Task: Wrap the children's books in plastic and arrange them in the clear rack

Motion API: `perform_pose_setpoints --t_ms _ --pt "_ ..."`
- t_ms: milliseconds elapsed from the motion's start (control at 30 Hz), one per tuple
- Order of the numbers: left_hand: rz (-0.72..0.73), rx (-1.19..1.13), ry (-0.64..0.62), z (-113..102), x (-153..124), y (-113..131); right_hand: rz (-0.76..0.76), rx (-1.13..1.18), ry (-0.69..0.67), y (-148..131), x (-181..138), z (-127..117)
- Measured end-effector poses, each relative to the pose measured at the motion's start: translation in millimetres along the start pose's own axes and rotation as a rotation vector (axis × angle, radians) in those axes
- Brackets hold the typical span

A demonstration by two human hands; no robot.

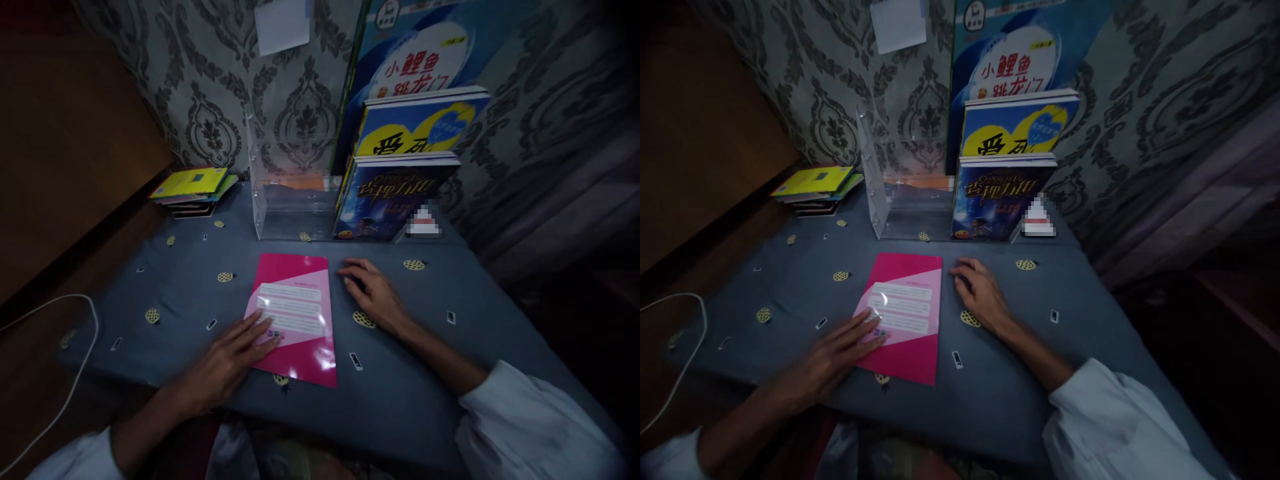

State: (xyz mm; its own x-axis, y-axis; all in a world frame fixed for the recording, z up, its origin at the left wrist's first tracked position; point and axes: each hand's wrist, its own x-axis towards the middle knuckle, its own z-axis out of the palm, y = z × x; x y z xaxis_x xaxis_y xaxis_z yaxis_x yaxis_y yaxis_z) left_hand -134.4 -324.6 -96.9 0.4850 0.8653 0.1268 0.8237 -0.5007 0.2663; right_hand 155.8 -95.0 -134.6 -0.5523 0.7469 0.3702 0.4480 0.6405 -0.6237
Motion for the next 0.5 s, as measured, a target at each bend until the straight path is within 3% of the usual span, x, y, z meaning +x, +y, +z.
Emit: perform_pose_setpoints --t_ms 133,233,333,400,500 --pt "0.05 -0.048 -0.156 -14.5 39.8 1.0 0.011 0.023 0.007 -5.1 0.2 -2.3" --pt "0.079 -0.116 -0.268 -33.6 69.7 -12.6 0.004 0.004 0.023 -5.0 -0.1 -2.5" --pt "-0.073 -0.158 -0.141 -37.6 103.0 -41.7 0.004 -0.021 -0.001 -3.8 -1.6 -1.4" --pt "-0.178 -0.116 -0.043 -28.0 121.3 -66.4 0.003 -0.045 -0.024 -2.6 -3.0 -1.2" --pt "-0.233 0.035 -0.021 -7.0 129.7 -101.6 -0.015 -0.088 -0.054 0.8 -4.5 -3.4"
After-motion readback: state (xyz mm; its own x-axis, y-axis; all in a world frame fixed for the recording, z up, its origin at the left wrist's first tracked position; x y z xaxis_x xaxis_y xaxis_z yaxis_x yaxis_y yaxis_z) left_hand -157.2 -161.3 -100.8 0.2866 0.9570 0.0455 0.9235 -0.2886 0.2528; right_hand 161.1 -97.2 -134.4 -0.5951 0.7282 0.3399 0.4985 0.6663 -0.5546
